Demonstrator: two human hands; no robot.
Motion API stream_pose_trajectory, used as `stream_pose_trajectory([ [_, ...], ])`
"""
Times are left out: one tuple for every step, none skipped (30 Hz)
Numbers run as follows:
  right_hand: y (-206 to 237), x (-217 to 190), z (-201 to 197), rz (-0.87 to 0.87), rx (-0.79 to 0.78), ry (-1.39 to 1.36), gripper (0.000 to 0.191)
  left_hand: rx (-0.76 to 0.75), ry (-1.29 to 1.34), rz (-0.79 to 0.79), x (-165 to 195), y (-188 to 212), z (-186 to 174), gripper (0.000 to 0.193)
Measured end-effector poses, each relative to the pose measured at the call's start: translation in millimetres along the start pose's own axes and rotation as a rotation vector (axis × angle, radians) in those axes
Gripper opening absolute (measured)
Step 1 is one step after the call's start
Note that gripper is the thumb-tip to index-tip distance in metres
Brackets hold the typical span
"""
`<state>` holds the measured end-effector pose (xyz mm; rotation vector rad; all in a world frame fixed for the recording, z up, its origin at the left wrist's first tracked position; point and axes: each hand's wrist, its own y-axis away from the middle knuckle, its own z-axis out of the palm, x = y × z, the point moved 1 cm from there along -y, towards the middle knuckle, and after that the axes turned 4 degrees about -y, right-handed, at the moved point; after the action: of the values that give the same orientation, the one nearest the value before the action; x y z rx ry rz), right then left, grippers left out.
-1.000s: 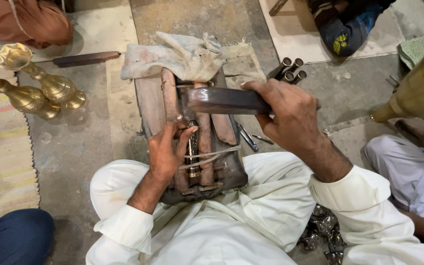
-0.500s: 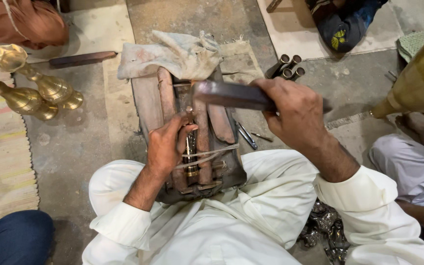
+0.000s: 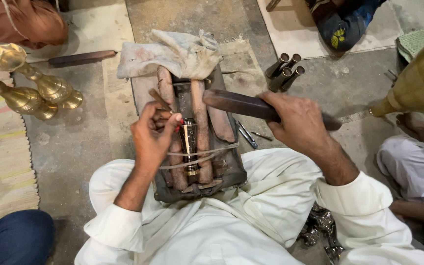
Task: The person sits cross-legged on the floor with a small brass vessel clamped in a wooden vise. They hold a small chisel against the brass surface and strike it with a wooden mallet, working around the vessel to cut a decorative pattern, repositioning the chisel repeatedly as the design progresses.
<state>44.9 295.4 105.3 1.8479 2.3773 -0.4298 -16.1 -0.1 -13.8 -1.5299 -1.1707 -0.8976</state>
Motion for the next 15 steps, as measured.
stream_pose_trajectory([
  [2.1, 4.4, 5.5, 0.092, -0.056, -0.051, 0.034, -0.027, 0.011, -0.001, -0.2, -2.7, -3.6, 0.026],
  [4.9, 8.4, 12.2, 0.182, -0.113, -0.103, 0.03, -0.054, 0.02, -0.003, 0.3, -4.4, -7.2, 0.025],
  [8.3, 11.3, 19.2, 0.229, -0.134, -0.204, 0.033, -0.079, 0.029, -0.003, 1.5, -6.5, -9.7, 0.025],
  [13.1, 13.6, 26.4, 0.277, -0.155, -0.305, 0.036, -0.149, 0.013, 0.006, 3.4, -8.0, -11.2, 0.025],
  [18.3, 15.8, 33.5, 0.326, -0.176, -0.405, 0.039, -0.222, -0.002, 0.015, 5.7, -8.9, -12.2, 0.026],
  [21.9, 16.7, 41.2, 0.308, -0.164, -0.493, 0.041, -0.295, -0.015, 0.025, 8.2, -10.1, -11.7, 0.027],
  [24.8, 16.8, 49.4, 0.29, -0.15, -0.581, 0.043, -0.331, -0.04, 0.122, 11.5, -12.0, -9.9, 0.029],
  [28.2, 17.3, 55.2, 0.272, -0.136, -0.67, 0.044, -0.368, -0.065, 0.219, 14.5, -14.0, -8.0, 0.031],
  [32.0, 18.2, 59.2, 0.279, -0.139, -0.67, 0.044, -0.404, -0.089, 0.317, 17.0, -15.5, -6.5, 0.033],
  [34.8, 18.2, 62.9, 0.286, -0.141, -0.67, 0.044, -0.443, -0.172, 0.357, 18.3, -17.1, -5.2, 0.031],
  [36.9, 17.5, 65.6, 0.294, -0.142, -0.67, 0.044, -0.481, -0.254, 0.398, 19.1, -18.6, -4.1, 0.03],
  [38.6, 16.4, 66.9, 0.292, -0.1, -0.63, 0.046, -0.519, -0.336, 0.44, 19.3, -19.8, -3.0, 0.028],
  [40.4, 14.2, 67.2, 0.289, -0.06, -0.591, 0.047, -0.535, -0.355, 0.431, 18.9, -20.7, -2.1, 0.028],
  [41.8, 12.2, 65.8, 0.287, -0.021, -0.551, 0.048, -0.552, -0.372, 0.42, 18.4, -21.4, -1.3, 0.028],
  [42.2, 9.5, 64.0, 0.289, 0.062, -0.527, 0.047, -0.569, -0.39, 0.409, 17.7, -21.8, -0.4, 0.029],
])
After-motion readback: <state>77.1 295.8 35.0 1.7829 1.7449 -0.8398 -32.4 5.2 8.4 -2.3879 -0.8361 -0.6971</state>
